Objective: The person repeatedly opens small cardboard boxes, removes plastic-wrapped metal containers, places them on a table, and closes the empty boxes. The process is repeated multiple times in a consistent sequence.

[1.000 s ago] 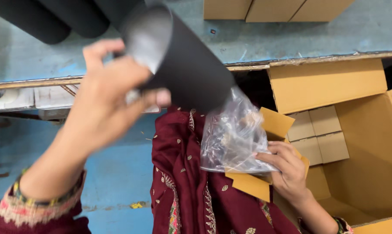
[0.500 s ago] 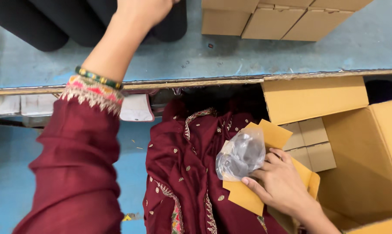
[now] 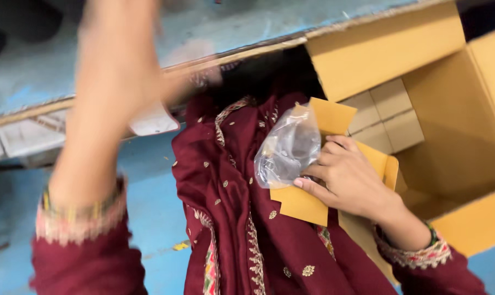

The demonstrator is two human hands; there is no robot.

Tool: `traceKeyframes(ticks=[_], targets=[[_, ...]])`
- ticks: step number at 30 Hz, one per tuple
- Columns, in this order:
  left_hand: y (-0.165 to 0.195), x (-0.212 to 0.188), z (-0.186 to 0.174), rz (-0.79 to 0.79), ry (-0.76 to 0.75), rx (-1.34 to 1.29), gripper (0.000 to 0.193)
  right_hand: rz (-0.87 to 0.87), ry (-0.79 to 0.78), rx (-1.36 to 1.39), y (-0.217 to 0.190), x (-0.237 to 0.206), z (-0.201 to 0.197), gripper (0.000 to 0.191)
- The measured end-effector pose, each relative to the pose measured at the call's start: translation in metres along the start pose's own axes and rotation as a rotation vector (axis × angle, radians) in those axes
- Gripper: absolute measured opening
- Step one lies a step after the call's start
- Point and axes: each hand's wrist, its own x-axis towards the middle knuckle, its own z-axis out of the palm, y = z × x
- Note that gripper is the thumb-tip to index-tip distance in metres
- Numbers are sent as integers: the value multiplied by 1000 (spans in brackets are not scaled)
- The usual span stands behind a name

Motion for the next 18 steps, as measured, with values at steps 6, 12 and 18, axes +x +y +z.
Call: traceKeyframes(ticks=[6, 12, 18], targets=[[69, -65, 64, 193, -753, -581, 93, -43, -39, 41, 12, 6, 12, 33], [104, -60, 138, 376, -566, -327, 19, -69, 243, 257, 7, -2, -9, 16], [131, -62, 170, 602, -886, -116, 16, 168, 335, 35, 9, -18, -28, 89]])
